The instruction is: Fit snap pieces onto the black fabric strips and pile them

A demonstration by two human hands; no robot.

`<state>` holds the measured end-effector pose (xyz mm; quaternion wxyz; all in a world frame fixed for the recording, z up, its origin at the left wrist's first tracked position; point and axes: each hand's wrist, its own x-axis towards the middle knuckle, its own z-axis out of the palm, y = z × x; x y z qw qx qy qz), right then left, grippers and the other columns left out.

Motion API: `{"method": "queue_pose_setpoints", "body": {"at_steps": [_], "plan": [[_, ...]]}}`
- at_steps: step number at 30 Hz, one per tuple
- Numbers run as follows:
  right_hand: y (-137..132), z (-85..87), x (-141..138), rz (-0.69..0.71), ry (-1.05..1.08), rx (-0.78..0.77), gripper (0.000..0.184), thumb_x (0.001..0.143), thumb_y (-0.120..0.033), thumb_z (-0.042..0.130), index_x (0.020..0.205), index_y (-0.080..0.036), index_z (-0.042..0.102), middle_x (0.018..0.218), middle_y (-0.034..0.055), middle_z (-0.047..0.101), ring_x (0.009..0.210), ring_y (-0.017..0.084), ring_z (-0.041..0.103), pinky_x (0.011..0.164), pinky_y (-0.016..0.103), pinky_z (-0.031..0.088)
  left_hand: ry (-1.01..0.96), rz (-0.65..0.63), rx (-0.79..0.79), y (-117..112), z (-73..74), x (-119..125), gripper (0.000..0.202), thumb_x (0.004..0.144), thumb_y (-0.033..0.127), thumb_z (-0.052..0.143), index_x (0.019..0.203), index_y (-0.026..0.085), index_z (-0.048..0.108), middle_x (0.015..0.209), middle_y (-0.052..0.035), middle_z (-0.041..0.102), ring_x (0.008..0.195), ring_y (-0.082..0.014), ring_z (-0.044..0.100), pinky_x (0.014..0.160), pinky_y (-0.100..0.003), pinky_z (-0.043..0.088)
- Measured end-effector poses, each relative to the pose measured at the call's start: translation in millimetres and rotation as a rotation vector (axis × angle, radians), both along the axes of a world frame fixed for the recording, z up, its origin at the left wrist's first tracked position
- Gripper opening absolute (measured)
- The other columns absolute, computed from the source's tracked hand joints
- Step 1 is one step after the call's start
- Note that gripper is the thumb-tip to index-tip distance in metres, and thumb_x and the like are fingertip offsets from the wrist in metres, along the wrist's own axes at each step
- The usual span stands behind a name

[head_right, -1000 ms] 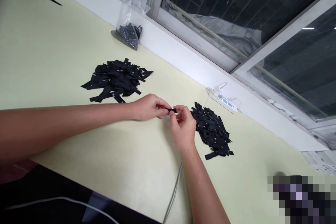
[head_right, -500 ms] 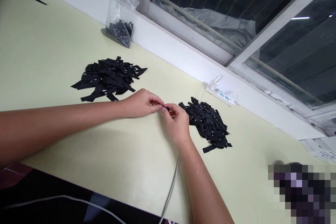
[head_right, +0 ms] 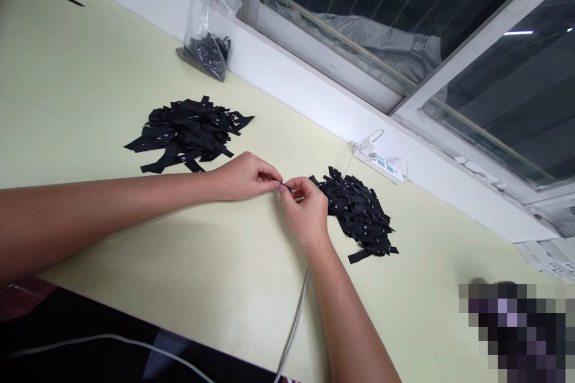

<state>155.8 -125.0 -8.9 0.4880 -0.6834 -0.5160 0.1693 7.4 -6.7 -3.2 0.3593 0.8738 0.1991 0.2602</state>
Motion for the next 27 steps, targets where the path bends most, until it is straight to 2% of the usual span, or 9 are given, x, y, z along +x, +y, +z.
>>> {"method": "queue_pose_setpoints", "body": {"at_steps": [6,11,19,23,27], "plan": [[0.3,-1.7,2.7,0.001,-0.035,-0.012,0.025,0.082,-0.041,0.071,0.096,-0.02,0.071,0.089,0.0038,0.071,0.062,0.013,0.058,0.057,0.027,0.047,-0.019,-0.003,-0.007,0.6,-0.4,-0.1,0.02,0.082,0.021,0.063,0.091,0.019,0.081,0.082,-0.0017,0.078,0.071,-0.0138,0.065,0.066,-0.026,0.045],[-0.6,-1.0,4.3,-0.021,-0.099,-0.046,0.027,0.085,-0.045,0.067,0.091,-0.021,0.076,0.082,0.0041,0.072,0.062,0.016,0.059,0.056,0.028,0.045,-0.017,-0.002,-0.009,2.5,-1.4,-0.1,0.02,0.084,0.025,0.063,0.091,0.019,0.081,0.08,-0.0018,0.077,0.069,-0.0135,0.064,0.063,-0.025,0.043],[-2.0,3.1,5.8,-0.026,-0.127,-0.084,0.03,0.086,-0.049,0.066,0.087,-0.019,0.074,0.071,0.0012,0.068,0.058,0.014,0.054,0.056,0.027,0.039,-0.004,0.021,-0.018,2.3,0.8,-2.0,0.023,0.087,0.03,0.061,0.089,0.018,0.08,0.072,-0.0022,0.073,0.062,-0.0119,0.055,0.059,-0.026,0.038],[-4.1,5.3,5.8,-0.021,-0.261,-0.12,0.031,0.09,-0.048,0.063,0.084,-0.02,0.075,0.064,-0.0008,0.063,0.057,0.014,0.052,0.056,0.027,0.037,0.017,0.016,-0.003,5.9,-2.3,-1.1,0.025,0.088,0.032,0.06,0.091,0.017,0.079,0.074,-0.0027,0.073,0.064,-0.0122,0.057,0.059,-0.025,0.037],[-4.7,4.0,6.5,0.016,-0.317,-0.119,0.029,0.091,-0.046,0.062,0.087,-0.021,0.078,0.068,0.0003,0.068,0.059,0.015,0.054,0.058,0.027,0.039,0.017,0.007,0.002,8.9,-4.8,-0.4,0.026,0.09,0.033,0.058,0.091,0.017,0.079,0.078,-0.003,0.074,0.068,-0.0131,0.06,0.061,-0.025,0.039]]}}
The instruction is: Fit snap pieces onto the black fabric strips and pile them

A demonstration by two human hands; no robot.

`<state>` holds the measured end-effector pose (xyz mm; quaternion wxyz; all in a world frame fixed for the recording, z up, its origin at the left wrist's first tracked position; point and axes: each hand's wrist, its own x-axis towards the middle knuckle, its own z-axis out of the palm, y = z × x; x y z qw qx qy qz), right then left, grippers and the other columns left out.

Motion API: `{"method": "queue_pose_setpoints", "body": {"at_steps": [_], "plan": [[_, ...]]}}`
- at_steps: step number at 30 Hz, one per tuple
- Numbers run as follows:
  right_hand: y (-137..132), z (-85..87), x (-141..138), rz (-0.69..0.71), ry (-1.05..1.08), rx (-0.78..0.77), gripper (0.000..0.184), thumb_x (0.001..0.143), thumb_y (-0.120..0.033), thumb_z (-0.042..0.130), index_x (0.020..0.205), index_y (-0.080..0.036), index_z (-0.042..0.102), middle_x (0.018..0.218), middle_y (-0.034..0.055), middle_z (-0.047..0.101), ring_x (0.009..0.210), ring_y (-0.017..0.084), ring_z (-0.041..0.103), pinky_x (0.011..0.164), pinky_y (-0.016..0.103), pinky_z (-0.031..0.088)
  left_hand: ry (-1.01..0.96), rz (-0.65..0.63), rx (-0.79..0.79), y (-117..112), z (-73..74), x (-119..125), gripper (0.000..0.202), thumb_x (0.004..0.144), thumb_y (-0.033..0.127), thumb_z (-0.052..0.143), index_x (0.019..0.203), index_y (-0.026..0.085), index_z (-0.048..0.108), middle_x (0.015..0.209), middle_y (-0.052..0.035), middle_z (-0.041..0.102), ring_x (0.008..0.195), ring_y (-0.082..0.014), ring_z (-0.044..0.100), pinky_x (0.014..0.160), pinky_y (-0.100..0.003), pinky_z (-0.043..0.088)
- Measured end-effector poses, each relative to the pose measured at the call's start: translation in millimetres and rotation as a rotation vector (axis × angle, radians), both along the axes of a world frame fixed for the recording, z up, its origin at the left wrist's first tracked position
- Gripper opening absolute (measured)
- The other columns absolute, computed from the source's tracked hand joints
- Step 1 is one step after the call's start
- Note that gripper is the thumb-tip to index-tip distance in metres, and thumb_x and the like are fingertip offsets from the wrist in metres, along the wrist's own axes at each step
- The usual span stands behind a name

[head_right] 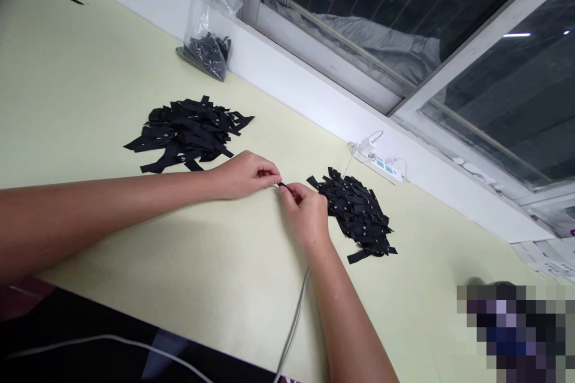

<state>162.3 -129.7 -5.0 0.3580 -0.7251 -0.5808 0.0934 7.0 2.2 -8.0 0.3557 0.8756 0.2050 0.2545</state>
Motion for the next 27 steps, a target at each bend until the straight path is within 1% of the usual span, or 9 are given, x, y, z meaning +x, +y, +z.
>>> {"method": "queue_pose_setpoints", "body": {"at_steps": [6,11,13,18,22,24,27], "plan": [[1,-2.0,1,0.016,-0.009,-0.012,0.027,0.09,-0.044,0.062,0.086,-0.023,0.079,0.069,0.0004,0.069,0.059,0.016,0.056,0.061,0.029,0.042,-0.006,0.021,0.019,1,1.5,-1,0.026,0.09,0.032,0.058,0.09,0.017,0.078,0.077,-0.0035,0.075,0.066,-0.013,0.06,0.062,-0.026,0.039],[2,-2.1,0,0.033,0.006,0.004,0.025,0.09,-0.042,0.062,0.086,-0.023,0.078,0.08,0.0024,0.073,0.064,0.017,0.058,0.067,0.031,0.045,0.002,0.029,0.032,3,0.1,-1,0.027,0.091,0.034,0.058,0.09,0.016,0.078,0.075,-0.0034,0.074,0.065,-0.0131,0.059,0.06,-0.026,0.038],[2,-2.1,0,0.023,0.029,0.027,0.025,0.089,-0.041,0.062,0.086,-0.022,0.077,0.083,0.0033,0.072,0.067,0.017,0.059,0.068,0.031,0.045,-0.022,0.023,0.035,4,0.7,-1,0.026,0.091,0.034,0.059,0.09,0.017,0.078,0.078,-0.0033,0.074,0.068,-0.0134,0.061,0.062,-0.026,0.039],[3,-1.4,2,-0.027,0.149,0.135,0.027,0.088,-0.044,0.063,0.081,-0.019,0.072,0.087,0.0055,0.069,0.073,0.017,0.059,0.063,0.028,0.046,-0.168,0.032,0.058,0,7.9,-1,0.022,0.091,0.031,0.062,0.092,0.017,0.079,0.09,-0.0048,0.076,0.082,-0.0158,0.066,0.074,-0.027,0.046],[4,0.2,3,-0.097,0.258,0.216,0.024,0.08,-0.042,0.068,0.076,-0.018,0.07,0.087,0.0059,0.068,0.078,0.018,0.061,0.063,0.028,0.048,-0.219,0.053,-0.006,-3,10.5,-2,0.02,0.09,0.03,0.063,0.095,0.018,0.078,0.094,-0.0045,0.077,0.086,-0.0167,0.068,0.078,-0.028,0.049],[4,1.1,3,-0.143,0.321,0.23,0.025,0.076,-0.043,0.071,0.077,-0.018,0.07,0.085,0.0062,0.069,0.074,0.018,0.061,0.063,0.029,0.049,-0.217,0.068,-0.026,-4,9.6,-1,0.02,0.089,0.03,0.064,0.097,0.017,0.078,0.092,-0.0041,0.077,0.083,-0.0163,0.068,0.076,-0.028,0.05],[5,2.0,2,-0.201,0.393,0.246,0.027,0.073,-0.043,0.072,0.077,-0.017,0.068,0.086,0.0074,0.072,0.066,0.016,0.06,0.06,0.029,0.048,-0.215,0.08,-0.07,-4,8.0,-1,0.021,0.088,0.03,0.064,0.1,0.016,0.075,0.084,-0.0035,0.076,0.074,-0.0142,0.066,0.07,-0.027,0.049]]}}
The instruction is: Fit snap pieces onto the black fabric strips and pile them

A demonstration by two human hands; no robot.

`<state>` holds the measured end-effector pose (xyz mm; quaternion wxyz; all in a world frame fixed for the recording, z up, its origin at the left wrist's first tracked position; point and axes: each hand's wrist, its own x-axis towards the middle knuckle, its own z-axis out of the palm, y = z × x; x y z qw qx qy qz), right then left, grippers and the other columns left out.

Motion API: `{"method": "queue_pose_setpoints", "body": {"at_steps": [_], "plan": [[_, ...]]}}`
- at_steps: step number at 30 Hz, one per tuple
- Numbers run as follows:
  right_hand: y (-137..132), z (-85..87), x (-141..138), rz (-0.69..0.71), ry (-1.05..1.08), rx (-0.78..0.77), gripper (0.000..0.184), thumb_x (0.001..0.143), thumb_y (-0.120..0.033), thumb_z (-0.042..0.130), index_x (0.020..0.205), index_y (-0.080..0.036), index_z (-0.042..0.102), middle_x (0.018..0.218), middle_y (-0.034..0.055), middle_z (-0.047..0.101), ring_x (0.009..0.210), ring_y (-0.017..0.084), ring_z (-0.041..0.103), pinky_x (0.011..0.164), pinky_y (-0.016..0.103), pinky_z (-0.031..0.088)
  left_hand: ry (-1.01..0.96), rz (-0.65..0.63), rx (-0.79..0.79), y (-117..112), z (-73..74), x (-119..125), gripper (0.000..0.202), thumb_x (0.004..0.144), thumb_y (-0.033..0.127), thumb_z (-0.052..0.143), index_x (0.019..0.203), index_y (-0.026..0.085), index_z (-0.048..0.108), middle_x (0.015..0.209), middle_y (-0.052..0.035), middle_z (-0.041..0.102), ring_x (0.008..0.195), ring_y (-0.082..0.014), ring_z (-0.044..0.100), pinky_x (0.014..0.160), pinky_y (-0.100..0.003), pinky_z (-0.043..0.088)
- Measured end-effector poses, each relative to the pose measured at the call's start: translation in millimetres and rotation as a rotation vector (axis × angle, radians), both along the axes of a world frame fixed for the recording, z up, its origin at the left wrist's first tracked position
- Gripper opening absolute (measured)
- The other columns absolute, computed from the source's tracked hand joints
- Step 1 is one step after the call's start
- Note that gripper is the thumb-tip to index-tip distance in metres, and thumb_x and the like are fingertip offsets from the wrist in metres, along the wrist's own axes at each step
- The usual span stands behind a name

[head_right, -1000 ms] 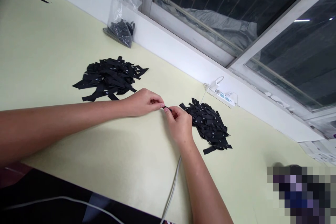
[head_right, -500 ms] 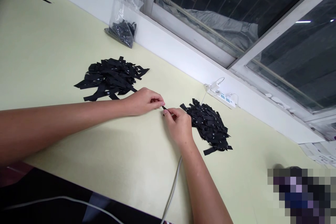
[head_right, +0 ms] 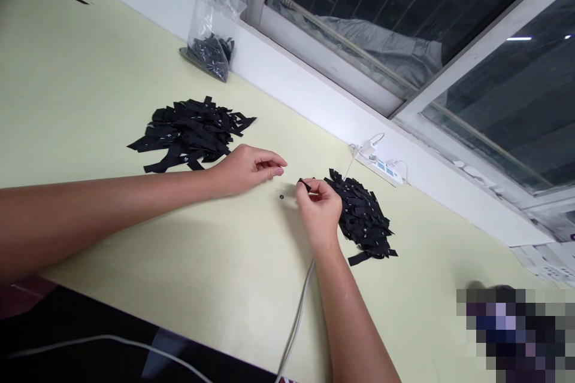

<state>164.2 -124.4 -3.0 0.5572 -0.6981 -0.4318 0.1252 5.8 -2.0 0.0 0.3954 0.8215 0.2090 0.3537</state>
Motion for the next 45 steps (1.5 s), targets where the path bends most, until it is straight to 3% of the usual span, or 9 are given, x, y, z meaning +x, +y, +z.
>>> {"method": "queue_pose_setpoints", "body": {"at_steps": [10,17,19,24,36,45], "plan": [[1,-2.3,0,0.035,0.083,0.106,0.026,0.071,-0.038,0.076,0.074,-0.019,0.058,0.089,0.0072,0.072,0.068,0.015,0.062,0.059,0.027,0.049,0.031,-0.119,0.032,-5,0.3,-2,0.015,0.088,0.026,0.062,0.093,0.02,0.075,0.085,-0.0005,0.074,0.073,-0.012,0.062,0.067,-0.025,0.045],[1,-3.5,-1,0.136,0.093,0.105,0.034,0.074,-0.036,0.078,0.097,-0.021,0.058,0.09,0.005,0.072,0.071,0.015,0.063,0.062,0.027,0.05,-0.055,-0.064,0.199,-4,3.3,-2,0.008,0.085,0.027,0.071,0.084,0.023,0.077,0.122,-0.0047,0.068,0.118,-0.022,0.058,0.098,-0.035,0.047],[1,-5.1,0,0.199,0.087,0.088,0.033,0.077,-0.037,0.077,0.1,-0.02,0.059,0.092,0.0052,0.072,0.073,0.015,0.064,0.063,0.027,0.05,-0.044,-0.1,0.164,-4,1.8,-2,0.008,0.085,0.026,0.07,0.087,0.022,0.077,0.121,-0.0044,0.07,0.114,-0.0207,0.061,0.096,-0.034,0.048],[0,-8.6,2,0.236,0.052,0.066,0.031,0.08,-0.039,0.075,0.101,-0.021,0.062,0.091,0.0041,0.07,0.075,0.016,0.065,0.062,0.028,0.051,-0.006,-0.142,0.126,-3,-2.4,0,0.008,0.086,0.02,0.066,0.088,0.019,0.074,0.092,-0.0015,0.074,0.087,-0.015,0.066,0.081,-0.028,0.049],[-1,-6.8,-1,0.283,0.054,0.035,0.03,0.081,-0.038,0.076,0.101,-0.021,0.063,0.093,0.0048,0.072,0.075,0.016,0.066,0.063,0.028,0.053,-0.032,-0.231,0.189,-2,-7.1,2,0.009,0.089,0.021,0.06,0.093,0.018,0.067,0.095,-0.0033,0.067,0.088,-0.0152,0.06,0.076,-0.028,0.045],[-1,-8.1,-1,0.29,0.093,0.021,0.031,0.081,-0.041,0.076,0.102,-0.02,0.064,0.092,0.005,0.073,0.078,0.017,0.067,0.063,0.029,0.055,-0.03,-0.178,0.187,-2,-6.9,3,0.008,0.086,0.019,0.061,0.09,0.018,0.068,0.091,-0.0026,0.069,0.085,-0.0151,0.061,0.074,-0.028,0.044]]}}
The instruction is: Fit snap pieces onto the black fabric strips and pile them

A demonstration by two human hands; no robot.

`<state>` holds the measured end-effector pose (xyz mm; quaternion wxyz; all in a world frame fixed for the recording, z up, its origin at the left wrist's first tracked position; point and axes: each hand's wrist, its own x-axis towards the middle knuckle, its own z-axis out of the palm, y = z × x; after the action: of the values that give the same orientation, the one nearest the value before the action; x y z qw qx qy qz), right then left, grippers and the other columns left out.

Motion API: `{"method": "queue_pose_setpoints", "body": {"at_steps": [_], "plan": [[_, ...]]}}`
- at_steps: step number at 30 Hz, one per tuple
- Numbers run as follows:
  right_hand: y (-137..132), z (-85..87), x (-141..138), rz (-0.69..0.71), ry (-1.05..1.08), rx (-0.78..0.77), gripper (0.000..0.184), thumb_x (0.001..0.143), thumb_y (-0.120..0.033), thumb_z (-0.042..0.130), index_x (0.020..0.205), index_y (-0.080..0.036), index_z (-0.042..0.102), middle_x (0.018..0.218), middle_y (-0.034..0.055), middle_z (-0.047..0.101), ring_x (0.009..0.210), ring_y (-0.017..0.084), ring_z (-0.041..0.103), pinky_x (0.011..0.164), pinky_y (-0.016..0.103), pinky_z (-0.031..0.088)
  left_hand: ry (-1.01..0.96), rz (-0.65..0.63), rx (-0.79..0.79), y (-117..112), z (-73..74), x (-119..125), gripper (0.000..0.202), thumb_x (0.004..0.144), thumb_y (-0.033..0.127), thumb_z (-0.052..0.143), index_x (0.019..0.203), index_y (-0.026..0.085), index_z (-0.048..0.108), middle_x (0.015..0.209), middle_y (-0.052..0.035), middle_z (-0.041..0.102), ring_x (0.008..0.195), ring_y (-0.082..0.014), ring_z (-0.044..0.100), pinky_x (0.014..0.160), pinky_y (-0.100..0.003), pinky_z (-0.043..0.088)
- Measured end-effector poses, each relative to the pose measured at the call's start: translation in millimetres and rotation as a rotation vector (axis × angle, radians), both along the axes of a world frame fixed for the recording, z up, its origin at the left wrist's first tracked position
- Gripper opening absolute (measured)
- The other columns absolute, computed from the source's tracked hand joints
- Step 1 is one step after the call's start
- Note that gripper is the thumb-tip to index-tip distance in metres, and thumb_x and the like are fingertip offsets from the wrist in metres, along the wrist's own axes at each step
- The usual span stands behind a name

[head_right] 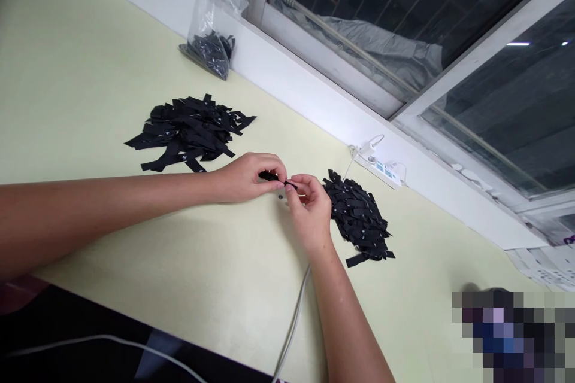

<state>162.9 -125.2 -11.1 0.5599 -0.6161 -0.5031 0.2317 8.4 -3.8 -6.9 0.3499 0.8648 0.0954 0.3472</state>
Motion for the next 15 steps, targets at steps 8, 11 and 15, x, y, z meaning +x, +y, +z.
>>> {"method": "queue_pose_setpoints", "body": {"at_steps": [8,11,15], "plan": [[0.0,-0.8,1.0,0.012,-0.005,-0.013,0.031,0.082,-0.04,0.076,0.104,-0.02,0.064,0.095,0.0061,0.074,0.082,0.019,0.069,0.067,0.032,0.057,0.03,0.08,-0.096,-1.0,3.7,-1.0,0.004,0.08,0.017,0.066,0.083,0.018,0.067,0.08,0.0004,0.068,0.073,-0.0125,0.058,0.066,-0.026,0.042],[0.1,0.2,0.3,0.017,-0.003,-0.012,0.031,0.081,-0.04,0.076,0.103,-0.02,0.064,0.095,0.0065,0.074,0.083,0.019,0.069,0.066,0.031,0.057,0.03,0.047,-0.11,-1.7,3.6,-1.6,0.004,0.081,0.018,0.064,0.084,0.018,0.066,0.081,0.0011,0.067,0.073,-0.0119,0.057,0.067,-0.026,0.042],[0.3,1.0,-0.6,0.02,-0.004,-0.009,0.031,0.082,-0.04,0.076,0.103,-0.02,0.065,0.095,0.0063,0.074,0.081,0.019,0.069,0.066,0.031,0.057,0.033,0.024,-0.118,-2.2,2.7,-1.6,0.004,0.082,0.018,0.062,0.087,0.018,0.063,0.083,0.0005,0.067,0.074,-0.0121,0.058,0.066,-0.026,0.042]]}}
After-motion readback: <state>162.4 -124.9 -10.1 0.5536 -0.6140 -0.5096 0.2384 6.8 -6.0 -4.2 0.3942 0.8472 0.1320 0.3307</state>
